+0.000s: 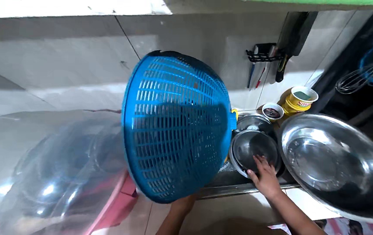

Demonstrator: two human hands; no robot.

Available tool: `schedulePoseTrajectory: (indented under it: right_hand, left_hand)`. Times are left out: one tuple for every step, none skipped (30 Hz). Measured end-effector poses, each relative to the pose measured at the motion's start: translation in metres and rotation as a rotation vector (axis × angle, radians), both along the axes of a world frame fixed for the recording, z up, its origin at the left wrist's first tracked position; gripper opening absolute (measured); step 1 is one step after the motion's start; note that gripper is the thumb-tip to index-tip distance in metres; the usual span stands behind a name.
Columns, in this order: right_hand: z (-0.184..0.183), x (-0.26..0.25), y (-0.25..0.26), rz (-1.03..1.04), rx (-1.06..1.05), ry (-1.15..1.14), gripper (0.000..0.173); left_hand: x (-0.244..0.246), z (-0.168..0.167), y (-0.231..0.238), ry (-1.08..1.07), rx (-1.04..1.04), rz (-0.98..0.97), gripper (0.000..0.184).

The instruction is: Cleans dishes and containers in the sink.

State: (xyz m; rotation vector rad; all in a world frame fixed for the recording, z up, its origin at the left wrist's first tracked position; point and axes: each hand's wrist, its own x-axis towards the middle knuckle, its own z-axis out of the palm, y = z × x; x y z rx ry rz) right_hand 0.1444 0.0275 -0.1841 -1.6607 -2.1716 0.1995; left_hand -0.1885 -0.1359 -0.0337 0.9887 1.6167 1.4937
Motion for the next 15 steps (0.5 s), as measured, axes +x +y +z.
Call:
schedulePoseTrajectory:
  right_hand:
    - [0.001,-0.001,-0.001,-0.006,-0.007,-0.002,0.087]
    - [0.004,-0.002,-0.002,-0.01,-0.017,-0.006,0.088]
    - [0.005,-0.003,-0.003,-0.014,-0.021,-0.01,0.088]
    - [0.005,-0.005,-0.004,-0.016,-0.025,-0.016,0.089]
    - [0.005,-0.007,-0.005,-0.018,-0.029,-0.025,0.089]
    - [0.006,-0.009,-0.005,-0.02,-0.033,-0.033,0.09]
    - [0.007,-0.011,-0.006,-0.024,-0.041,-0.042,0.09]
    - [0.01,-0.013,-0.007,-0.026,-0.048,-0.05,0.09]
    - [0.012,-0.015,-0.009,-0.025,-0.046,-0.058,0.09]
    - [0.019,-0.017,-0.014,-0.01,-0.044,-0.06,0.089]
    - [0.03,-0.019,-0.021,0.019,-0.063,-0.049,0.087]
    - [0.051,-0.02,-0.031,0.057,-0.127,-0.027,0.082]
    - [0.076,-0.02,-0.044,0.094,-0.24,-0.005,0.077]
    - [0.106,-0.019,-0.058,0.125,-0.37,0.002,0.07]
    - [0.134,-0.015,-0.07,0.159,-0.472,-0.034,0.062]
  left_hand:
    - [-0.001,0.005,-0.002,0.177,-0.104,0.004,0.038]
    - [-0.002,0.01,-0.003,0.357,-0.205,-0.011,0.037]
    - [0.0,0.018,-0.004,0.495,-0.284,-0.04,0.036]
    - [0.004,0.027,-0.004,0.592,-0.342,-0.076,0.036]
    - [0.009,0.035,-0.003,0.642,-0.374,-0.107,0.035]
    - [0.013,0.041,-0.002,0.67,-0.376,-0.124,0.034]
    - [0.018,0.045,0.0,0.688,-0.368,-0.14,0.034]
    - [0.021,0.046,0.002,0.7,-0.38,-0.173,0.034]
    - [0.023,0.045,0.004,0.697,-0.405,-0.206,0.033]
    - [0.029,0.055,0.007,0.688,-0.467,-0.248,0.034]
    - [0.038,0.07,0.008,0.65,-0.5,-0.275,0.034]
    - [0.046,0.081,0.008,0.514,-0.41,-0.238,0.032]
    - [0.05,0.081,0.011,0.333,-0.222,-0.205,0.027]
    - [0.053,0.076,0.019,0.148,-0.046,-0.202,0.02]
    - [0.059,0.081,0.025,0.027,0.056,-0.229,0.019]
